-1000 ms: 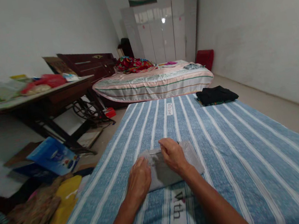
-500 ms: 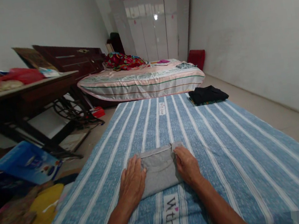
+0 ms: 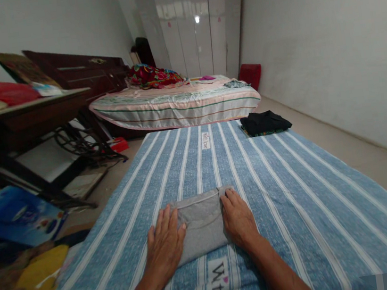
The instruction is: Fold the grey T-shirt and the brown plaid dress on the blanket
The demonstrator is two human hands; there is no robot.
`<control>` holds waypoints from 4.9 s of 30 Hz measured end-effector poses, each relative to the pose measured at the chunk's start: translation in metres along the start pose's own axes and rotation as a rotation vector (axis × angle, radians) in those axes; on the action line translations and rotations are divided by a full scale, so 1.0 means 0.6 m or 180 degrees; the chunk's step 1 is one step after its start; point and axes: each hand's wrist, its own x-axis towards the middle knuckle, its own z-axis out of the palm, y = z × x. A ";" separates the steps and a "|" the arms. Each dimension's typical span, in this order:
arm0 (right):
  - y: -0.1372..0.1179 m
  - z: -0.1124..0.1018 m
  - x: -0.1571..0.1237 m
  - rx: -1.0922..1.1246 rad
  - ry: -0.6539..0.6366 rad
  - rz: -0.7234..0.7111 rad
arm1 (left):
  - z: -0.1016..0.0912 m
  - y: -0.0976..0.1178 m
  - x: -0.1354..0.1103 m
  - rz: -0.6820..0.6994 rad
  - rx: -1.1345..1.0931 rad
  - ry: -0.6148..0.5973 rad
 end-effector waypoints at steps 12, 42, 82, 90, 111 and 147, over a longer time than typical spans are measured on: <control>-0.009 -0.013 0.004 -0.0203 -0.0310 0.0051 | 0.000 0.000 0.001 0.0022 0.0004 0.0008; -0.005 -0.004 0.005 -0.0270 -0.0303 0.0001 | 0.009 -0.003 0.001 0.0028 0.0029 0.0103; -0.006 -0.009 0.007 -0.0177 -0.0457 0.0087 | 0.002 0.002 -0.001 -0.0066 0.0102 -0.0103; -0.003 -0.009 0.006 -0.0205 -0.0475 0.0059 | 0.007 0.001 -0.001 -0.0046 0.0088 -0.0035; -0.004 -0.012 0.005 -0.0192 -0.0504 0.0055 | -0.002 0.004 -0.005 -0.0029 0.0044 -0.0060; 0.123 -0.074 0.002 0.0111 0.0413 0.0938 | -0.006 0.004 0.000 -0.0004 0.0059 0.0039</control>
